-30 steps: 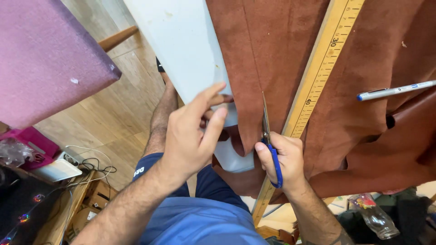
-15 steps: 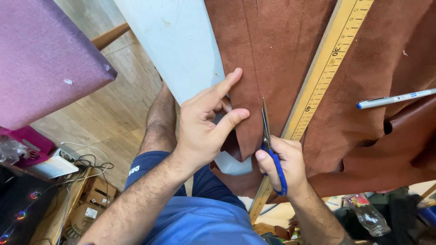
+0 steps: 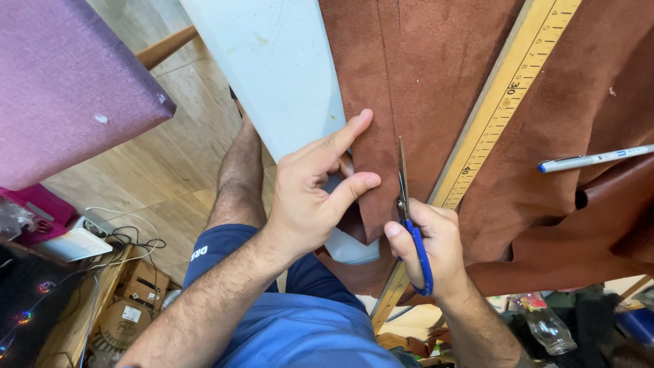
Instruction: Measuring, marking, and cutting pieces of brown leather on a workshop table using a ruler, marker, and scissors.
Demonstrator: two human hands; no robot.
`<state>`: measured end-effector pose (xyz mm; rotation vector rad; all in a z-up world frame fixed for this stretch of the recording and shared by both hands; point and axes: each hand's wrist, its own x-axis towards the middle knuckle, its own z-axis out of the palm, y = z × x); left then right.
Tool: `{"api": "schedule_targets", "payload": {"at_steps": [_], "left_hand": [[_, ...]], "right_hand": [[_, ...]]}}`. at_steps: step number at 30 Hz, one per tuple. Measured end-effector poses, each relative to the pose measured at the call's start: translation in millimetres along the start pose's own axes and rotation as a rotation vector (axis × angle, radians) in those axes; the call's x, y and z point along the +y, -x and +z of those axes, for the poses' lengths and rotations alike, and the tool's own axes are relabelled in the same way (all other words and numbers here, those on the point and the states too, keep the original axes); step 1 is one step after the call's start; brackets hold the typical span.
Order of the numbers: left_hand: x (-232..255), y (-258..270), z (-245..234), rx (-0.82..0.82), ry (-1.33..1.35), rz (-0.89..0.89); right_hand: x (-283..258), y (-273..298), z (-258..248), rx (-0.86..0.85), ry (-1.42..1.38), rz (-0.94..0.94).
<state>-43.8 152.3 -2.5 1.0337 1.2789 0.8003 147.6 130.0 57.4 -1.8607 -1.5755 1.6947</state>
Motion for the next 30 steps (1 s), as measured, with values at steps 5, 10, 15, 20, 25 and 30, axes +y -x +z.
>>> {"api": "schedule_targets", "payload": {"at_steps": [5, 10, 15, 20, 25, 30], "left_hand": [[0, 1, -1, -0.001, 0.009, 0.010], [0, 0, -1, -0.004, 0.017, 0.011], [-1, 0, -1, -0.004, 0.030, 0.008], [-3, 2, 0, -0.009, 0.056, 0.036], [-3, 0, -2, -0.019, 0.053, 0.039], [-2, 0, -2, -0.013, 0.061, 0.042]], "right_hand": [[7, 5, 4, 0.062, 0.086, -0.042], [7, 5, 6, 0.086, 0.098, -0.050], [-1, 0, 5, 0.080, 0.081, -0.037], [-10, -10, 0, 0.037, 0.030, 0.009], [-11, -12, 4, 0.059, 0.028, -0.004], [-8, -11, 3, 0.095, 0.119, -0.042]]}}
